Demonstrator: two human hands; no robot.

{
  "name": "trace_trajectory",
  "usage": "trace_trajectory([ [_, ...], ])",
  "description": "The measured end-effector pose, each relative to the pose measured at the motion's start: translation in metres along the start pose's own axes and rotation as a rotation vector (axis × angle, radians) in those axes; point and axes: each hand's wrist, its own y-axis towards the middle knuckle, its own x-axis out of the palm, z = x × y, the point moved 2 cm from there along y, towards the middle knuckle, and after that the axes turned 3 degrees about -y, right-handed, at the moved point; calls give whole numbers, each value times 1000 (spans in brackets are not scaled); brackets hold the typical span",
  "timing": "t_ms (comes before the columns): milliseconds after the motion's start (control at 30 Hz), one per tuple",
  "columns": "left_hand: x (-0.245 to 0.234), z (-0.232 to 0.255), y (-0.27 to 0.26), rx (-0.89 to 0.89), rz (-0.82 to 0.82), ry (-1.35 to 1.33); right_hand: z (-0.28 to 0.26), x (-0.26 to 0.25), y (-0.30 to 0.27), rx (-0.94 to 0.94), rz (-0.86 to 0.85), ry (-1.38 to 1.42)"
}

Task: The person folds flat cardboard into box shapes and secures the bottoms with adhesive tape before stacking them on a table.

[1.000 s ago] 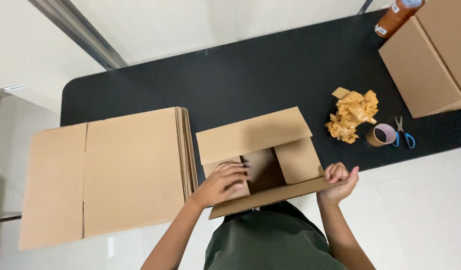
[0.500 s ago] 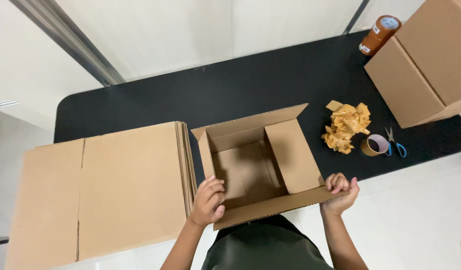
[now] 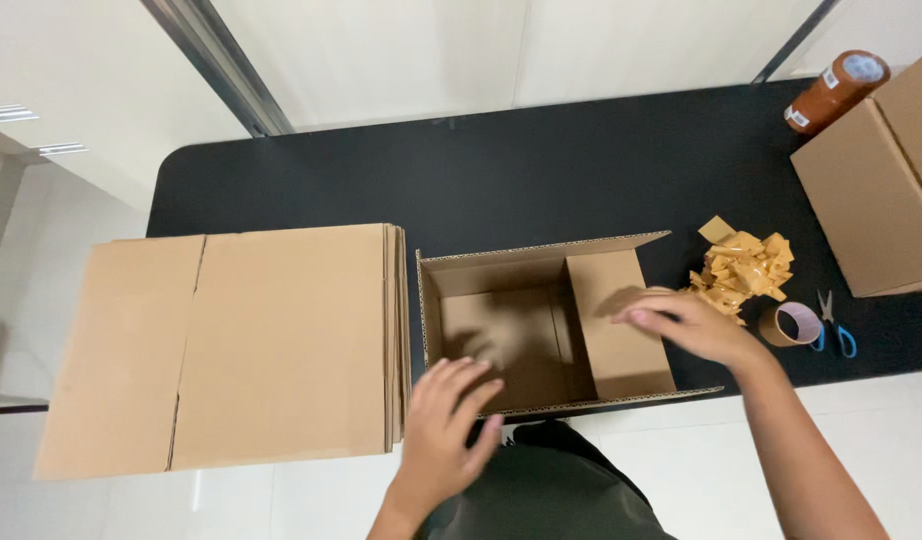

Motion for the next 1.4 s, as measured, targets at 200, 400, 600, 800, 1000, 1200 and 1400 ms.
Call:
trace_trajectory([
  [200, 87, 32, 21, 70, -429, 173, -11, 62, 58, -392, -620, -639],
  [400, 127, 33, 16, 12, -289, 236, 36, 42, 41, -490, -442, -704],
  [600, 133, 41, 10, -113, -262, 266, 0, -39, -20, -468, 54, -445],
  [800, 133, 52, 15, -214, -339, 368, 38, -45, -40, -515, 282, -125],
  [1000, 132, 69, 30, -129, -117, 271, 53, -45, -53, -335, 461, 433],
  [1200, 107, 77, 31, -231, 212, 205, 125, -44, -59, 419, 696, 686],
  [1400, 88, 79, 23, -396, 716, -54, 57, -73, -80, 244, 473, 645],
])
